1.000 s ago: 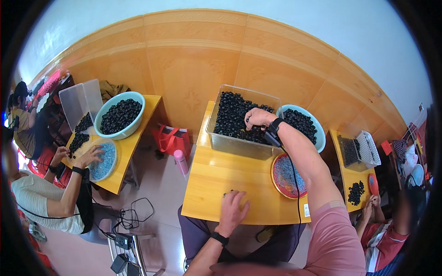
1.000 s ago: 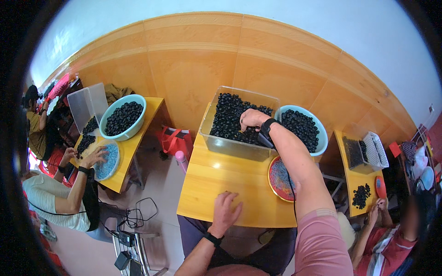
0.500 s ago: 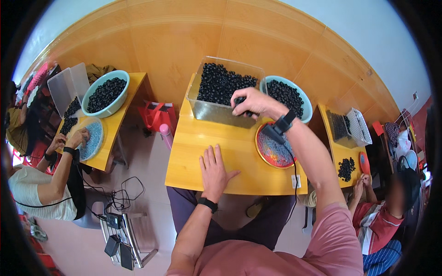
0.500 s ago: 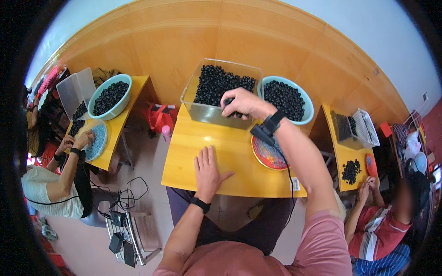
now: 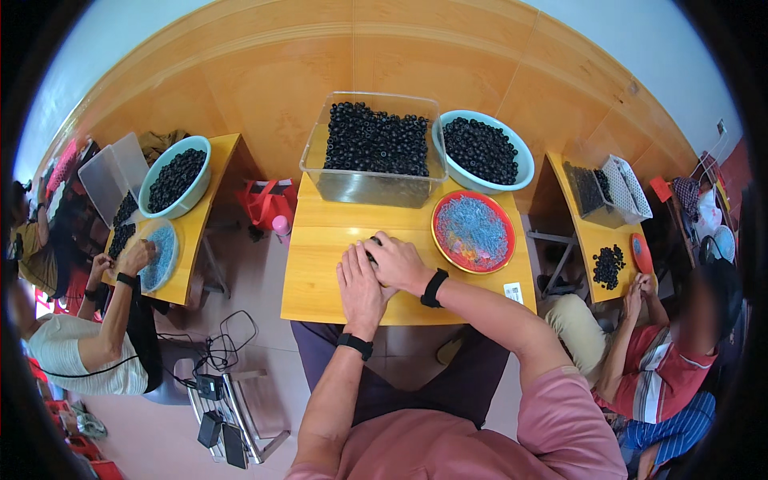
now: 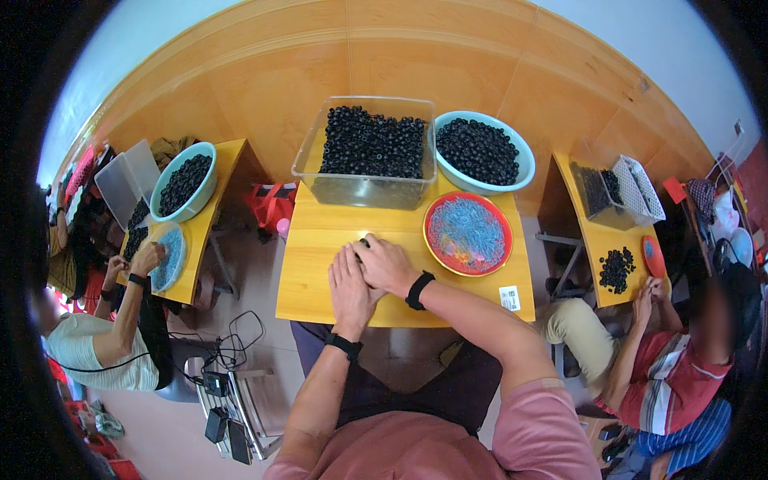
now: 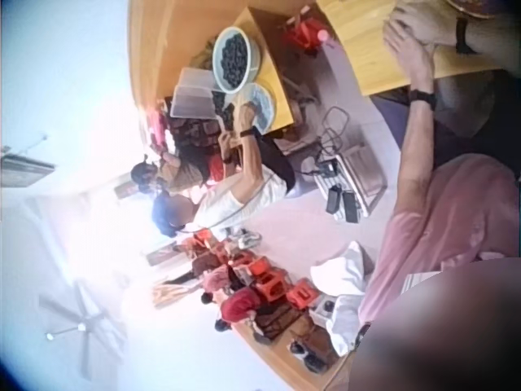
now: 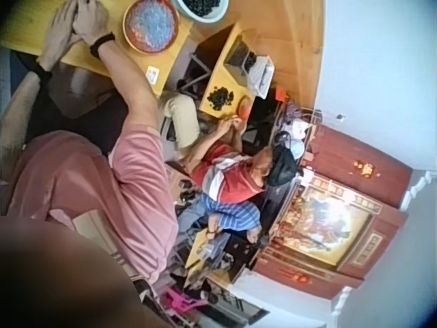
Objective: Sorting small black rubber gaskets and placing them on assembly plates or into bins.
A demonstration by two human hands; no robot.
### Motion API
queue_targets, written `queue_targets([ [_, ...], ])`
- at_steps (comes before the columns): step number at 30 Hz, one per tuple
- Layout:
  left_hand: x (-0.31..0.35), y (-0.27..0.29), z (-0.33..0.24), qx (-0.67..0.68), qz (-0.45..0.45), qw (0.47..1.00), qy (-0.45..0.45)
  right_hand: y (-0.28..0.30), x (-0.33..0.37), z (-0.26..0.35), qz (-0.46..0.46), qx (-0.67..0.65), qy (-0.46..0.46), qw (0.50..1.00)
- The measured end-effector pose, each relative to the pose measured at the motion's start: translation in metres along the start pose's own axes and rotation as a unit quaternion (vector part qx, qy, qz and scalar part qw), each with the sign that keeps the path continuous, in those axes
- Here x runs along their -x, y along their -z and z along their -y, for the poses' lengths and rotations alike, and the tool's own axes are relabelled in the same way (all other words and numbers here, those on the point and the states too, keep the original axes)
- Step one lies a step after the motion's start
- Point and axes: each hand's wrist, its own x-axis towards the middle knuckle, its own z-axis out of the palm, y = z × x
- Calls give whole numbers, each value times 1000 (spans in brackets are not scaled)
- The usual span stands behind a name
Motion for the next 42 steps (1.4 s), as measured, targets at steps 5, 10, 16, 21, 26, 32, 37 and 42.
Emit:
queue_targets([
  [5, -1, 1, -1, -1, -7, 1000, -11, 1, 6, -2, 11, 48, 14, 999],
  [10, 0, -1, 3, -10, -8, 1000, -18, 1, 9, 0, 12, 52, 16, 998],
  [16, 0, 0, 2, -22, -6, 1000, -20, 6, 13, 4, 30, 40, 10, 999],
  [21, 0, -2, 5, -21, -11, 1000, -14, 10, 15, 3, 40, 35, 26, 998],
  [26, 0, 0, 1, -24, -14, 999, -21, 23, 18, 3, 80, 8, 9, 997],
  [32, -2, 4, -1, -3, -4, 1000, -6, 43, 17, -3, 53, -61, 19, 997],
  [37, -3, 8, -5, 4, -5, 1000, -8, 73, 0, -42, 14, -83, -85, 993],
  [42, -3, 8, -4, -4, -6, 1000, -14, 69, -12, -69, 99, 111, -64, 987],
])
